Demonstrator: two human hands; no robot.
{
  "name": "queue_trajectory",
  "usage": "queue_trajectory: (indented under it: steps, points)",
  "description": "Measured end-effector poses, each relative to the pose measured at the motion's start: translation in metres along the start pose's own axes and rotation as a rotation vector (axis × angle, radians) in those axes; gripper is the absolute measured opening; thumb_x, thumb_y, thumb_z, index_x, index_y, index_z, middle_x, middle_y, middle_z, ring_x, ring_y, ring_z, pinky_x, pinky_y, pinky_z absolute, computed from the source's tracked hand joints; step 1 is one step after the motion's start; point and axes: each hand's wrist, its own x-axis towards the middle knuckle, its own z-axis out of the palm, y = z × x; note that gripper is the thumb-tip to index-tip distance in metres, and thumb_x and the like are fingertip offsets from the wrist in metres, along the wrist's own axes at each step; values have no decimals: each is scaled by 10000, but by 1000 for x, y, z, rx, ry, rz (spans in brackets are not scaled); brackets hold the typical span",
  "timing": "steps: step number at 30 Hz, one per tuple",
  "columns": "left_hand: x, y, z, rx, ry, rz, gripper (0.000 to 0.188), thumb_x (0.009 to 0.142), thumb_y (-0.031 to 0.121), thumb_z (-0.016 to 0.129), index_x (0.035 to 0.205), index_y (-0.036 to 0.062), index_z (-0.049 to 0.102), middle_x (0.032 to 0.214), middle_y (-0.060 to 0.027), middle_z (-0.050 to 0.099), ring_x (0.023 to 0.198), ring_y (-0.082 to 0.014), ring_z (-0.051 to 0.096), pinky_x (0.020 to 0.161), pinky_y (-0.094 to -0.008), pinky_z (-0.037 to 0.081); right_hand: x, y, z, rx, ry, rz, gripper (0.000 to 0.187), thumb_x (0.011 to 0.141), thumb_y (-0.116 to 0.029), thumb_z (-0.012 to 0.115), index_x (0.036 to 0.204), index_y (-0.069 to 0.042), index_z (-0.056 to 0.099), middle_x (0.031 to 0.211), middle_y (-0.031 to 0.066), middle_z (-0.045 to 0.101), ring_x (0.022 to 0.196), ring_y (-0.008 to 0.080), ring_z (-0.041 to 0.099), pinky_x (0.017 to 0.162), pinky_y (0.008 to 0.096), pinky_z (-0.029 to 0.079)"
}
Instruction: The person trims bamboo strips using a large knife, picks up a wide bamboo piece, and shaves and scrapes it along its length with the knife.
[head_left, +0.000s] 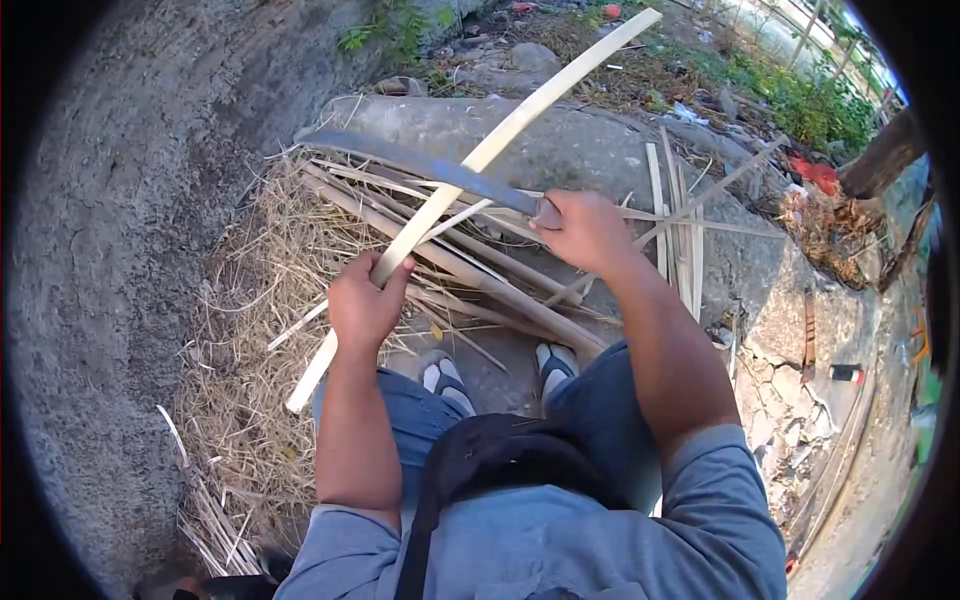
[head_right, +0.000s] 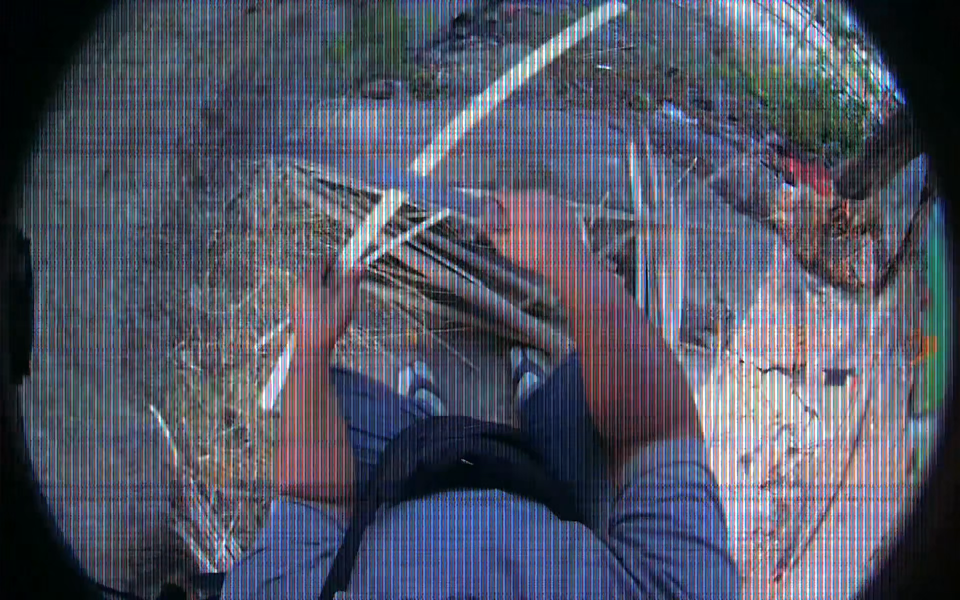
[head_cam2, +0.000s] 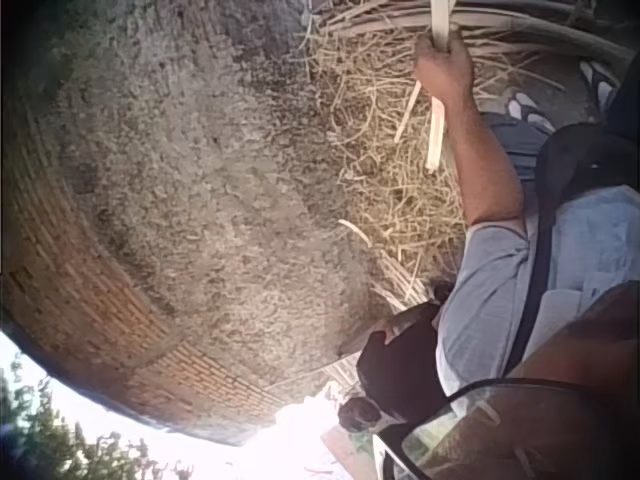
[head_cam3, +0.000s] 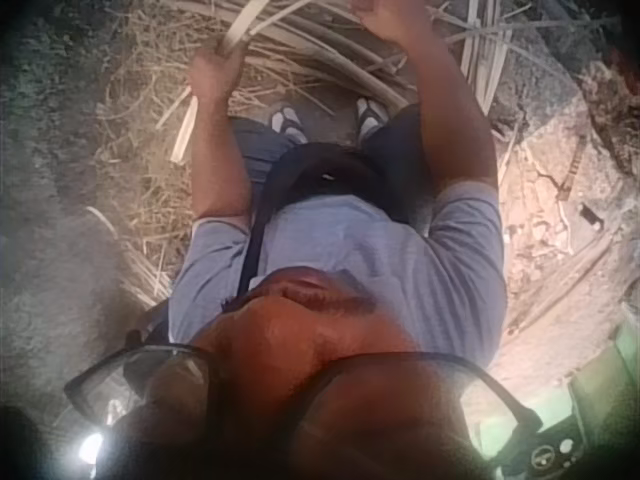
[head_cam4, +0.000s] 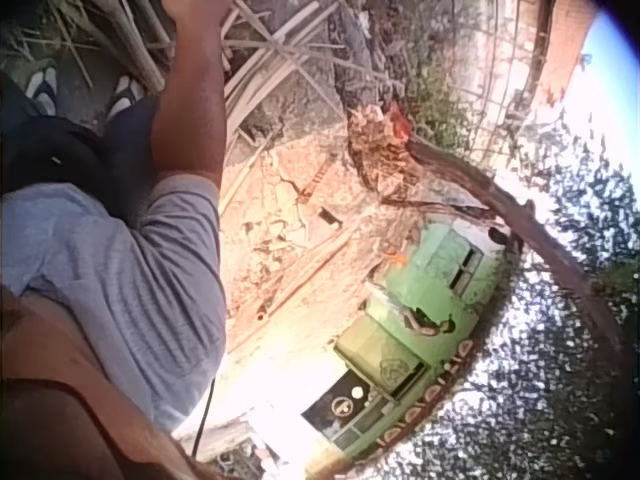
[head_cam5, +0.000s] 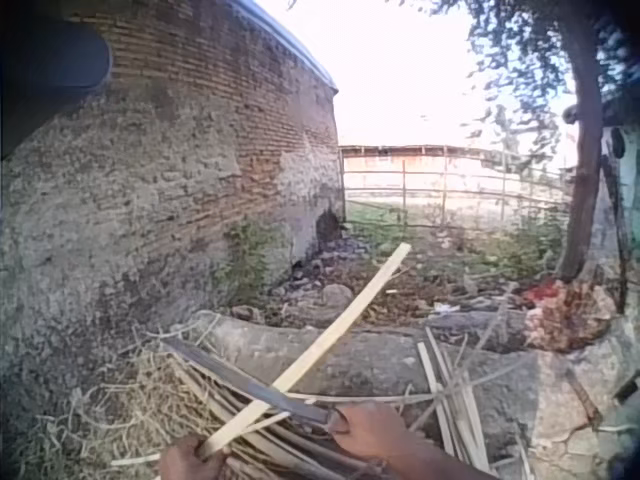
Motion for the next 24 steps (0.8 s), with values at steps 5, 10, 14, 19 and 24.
queue_trajectory:
  steps: [5,10,14,19,24]
  points:
    - [0,4,-1,33,-44,-15,431,824,449,802,914,35,724,732,-158,703,690,-339,700,646,-427,533,-3,-9,0,-69,-23,-184,221,819,-290,691,941,-107,710,818,173,702,806,410,684,714,530,534]
    - [0,-1,-1,20,-12,-5,439,819,453,808,937,37,730,747,-155,710,700,-335,704,651,-421,536,1,2,-7,-124,53,-90,238,833,-308,709,919,-87,704,814,194,693,811,420,680,709,525,526]
    - [0,-5,-2,-26,13,-42,454,817,459,814,964,37,735,769,-155,715,709,-328,706,656,-416,537,4,13,-10,28,84,29,295,841,-340,744,938,-65,700,828,210,691,820,431,675,706,514,514]
    - [0,-2,-3,10,2,-38,449,821,457,813,963,39,733,772,-151,716,702,-319,702,655,-413,535,4,16,-8,106,29,113,352,846,-377,769,942,-46,694,870,224,698,853,443,671,716,499,511]
    - [0,-3,-1,12,-2,-42,444,823,461,811,956,45,731,754,-141,710,691,-314,697,656,-413,535,5,7,-9,35,-13,76,340,849,-377,759,942,-57,698,880,218,701,860,436,674,729,500,523]
